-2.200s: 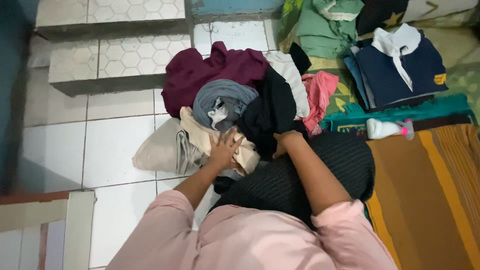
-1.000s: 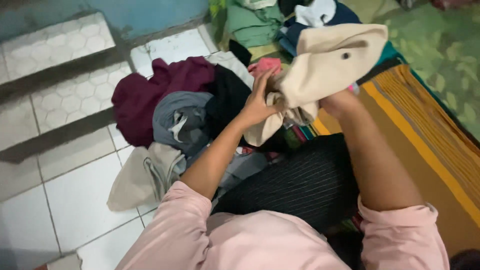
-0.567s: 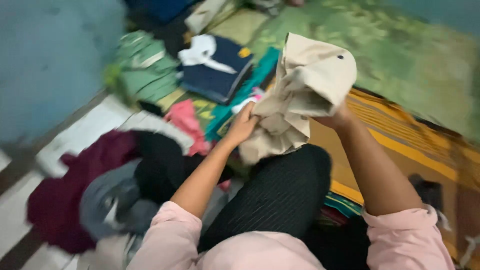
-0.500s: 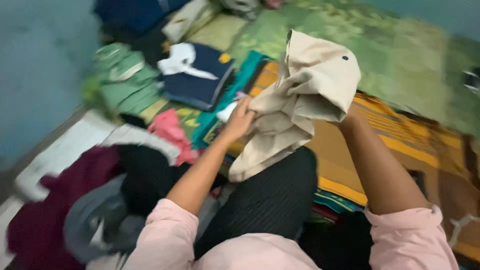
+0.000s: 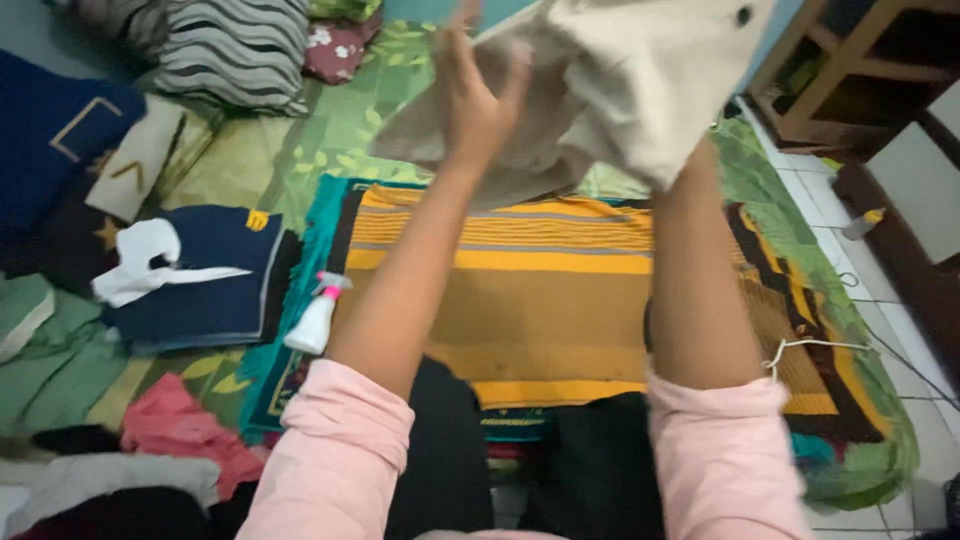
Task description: The recorder is ironing and folding shirts on a flat surface.
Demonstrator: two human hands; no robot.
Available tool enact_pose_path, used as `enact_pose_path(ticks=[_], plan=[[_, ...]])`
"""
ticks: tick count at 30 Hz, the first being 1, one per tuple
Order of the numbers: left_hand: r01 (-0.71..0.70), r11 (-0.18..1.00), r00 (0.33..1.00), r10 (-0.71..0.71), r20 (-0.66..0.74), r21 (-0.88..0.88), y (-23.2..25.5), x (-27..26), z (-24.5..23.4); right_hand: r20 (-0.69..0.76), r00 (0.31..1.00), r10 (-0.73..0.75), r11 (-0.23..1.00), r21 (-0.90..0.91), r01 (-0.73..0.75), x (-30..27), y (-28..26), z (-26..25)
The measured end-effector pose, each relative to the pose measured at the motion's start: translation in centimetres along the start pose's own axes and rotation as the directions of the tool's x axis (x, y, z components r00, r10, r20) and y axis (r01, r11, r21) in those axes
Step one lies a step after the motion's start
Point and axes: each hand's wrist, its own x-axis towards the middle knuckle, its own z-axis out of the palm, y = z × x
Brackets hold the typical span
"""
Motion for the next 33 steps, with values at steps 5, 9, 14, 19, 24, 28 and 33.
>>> enact_pose_path(ticks=[5, 9, 14, 19, 24, 28, 33], plan=[[0.556, 0.804, 0.682, -0.295, 0.669, -0.212, 1.3, -7.5, 1.8, 0.029, 0.997, 0.071, 0.997, -0.033, -0.07, 1.5, 2.7, -3.1], [0.282, 0.946, 0.819, -0.151, 0.554, -0.16, -12.2, -20.0, 1.9, 0.053, 0.987, 0.152, 0.988, -0.015, -0.151, 1.9, 6.0, -3.8], [0.669, 0.667, 0.495, -0.728, 0.475, 0.327, -12.5, -18.7, -0.2, 0.102, 0.967, 0.234, 0.972, -0.021, -0.233, 0.8, 5.7, -7.8], [0.666, 0.696, 0.486, -0.678, 0.552, 0.268, -9.5, -17.4, -1.9, 0.114, 0.961, 0.251, 0.948, 0.172, -0.268, 1.0, 6.3, -4.8], [0.713, 0.698, 0.365, -0.457, 0.811, 0.073, -7.5, -16.2, -1.1, -0.082, 0.994, 0.068, 0.986, -0.146, -0.08, 0.9, 12.3, -8.1], [0.746, 0.665, 0.312, -0.304, 0.9, -0.034, -5.5, -15.9, -0.4, -0.317, 0.943, 0.097, 0.98, 0.194, -0.035, 0.3, 10.7, -5.6], [0.401, 0.915, 0.246, -0.159, 0.956, 0.049, -3.7, -16.9, 0.1, -0.297, 0.952, 0.074, 0.994, 0.098, -0.047, -1.9, 12.7, -6.7]])
